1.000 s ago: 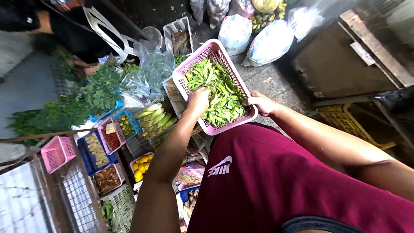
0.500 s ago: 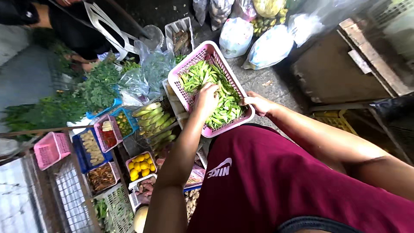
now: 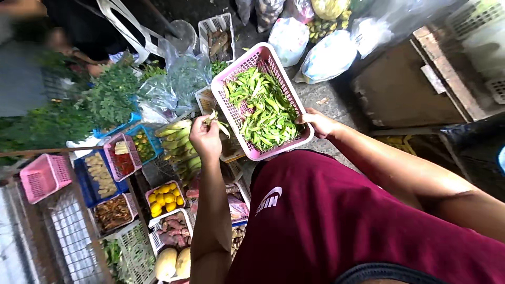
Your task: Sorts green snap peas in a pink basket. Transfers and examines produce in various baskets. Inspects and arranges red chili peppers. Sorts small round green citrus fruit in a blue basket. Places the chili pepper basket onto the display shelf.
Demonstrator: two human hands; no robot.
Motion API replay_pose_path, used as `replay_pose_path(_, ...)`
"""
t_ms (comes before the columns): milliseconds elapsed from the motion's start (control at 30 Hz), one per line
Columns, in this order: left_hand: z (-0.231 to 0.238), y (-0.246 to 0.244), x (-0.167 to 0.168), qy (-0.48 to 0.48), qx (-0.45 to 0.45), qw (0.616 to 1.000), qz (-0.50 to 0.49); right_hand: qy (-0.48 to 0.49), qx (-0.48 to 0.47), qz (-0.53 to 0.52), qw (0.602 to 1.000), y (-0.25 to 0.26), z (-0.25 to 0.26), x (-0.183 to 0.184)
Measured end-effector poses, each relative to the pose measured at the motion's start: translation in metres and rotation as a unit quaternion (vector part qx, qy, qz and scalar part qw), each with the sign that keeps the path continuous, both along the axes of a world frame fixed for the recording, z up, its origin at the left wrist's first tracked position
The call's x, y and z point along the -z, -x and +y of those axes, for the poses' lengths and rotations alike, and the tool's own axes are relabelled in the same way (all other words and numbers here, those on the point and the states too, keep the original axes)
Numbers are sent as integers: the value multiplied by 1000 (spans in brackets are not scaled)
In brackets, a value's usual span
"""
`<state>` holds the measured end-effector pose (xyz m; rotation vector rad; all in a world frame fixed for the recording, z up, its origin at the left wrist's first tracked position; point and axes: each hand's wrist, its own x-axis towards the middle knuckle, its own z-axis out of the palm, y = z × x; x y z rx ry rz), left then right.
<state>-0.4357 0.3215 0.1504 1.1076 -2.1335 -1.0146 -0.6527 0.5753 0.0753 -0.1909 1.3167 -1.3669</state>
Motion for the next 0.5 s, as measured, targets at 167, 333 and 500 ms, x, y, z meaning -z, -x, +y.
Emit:
replay_pose_path(167, -22, -18, 32, -12, 51, 952, -301, 2, 9, 19, 1000, -1, -2, -7)
replay_pose_path(333, 10, 21, 14, 13, 111, 980, -163, 5, 8, 30, 1000, -6, -3, -10)
replay_pose_path(500, 31, 90, 28, -39, 171, 933, -315, 10, 12, 30, 999, -18, -2, -11)
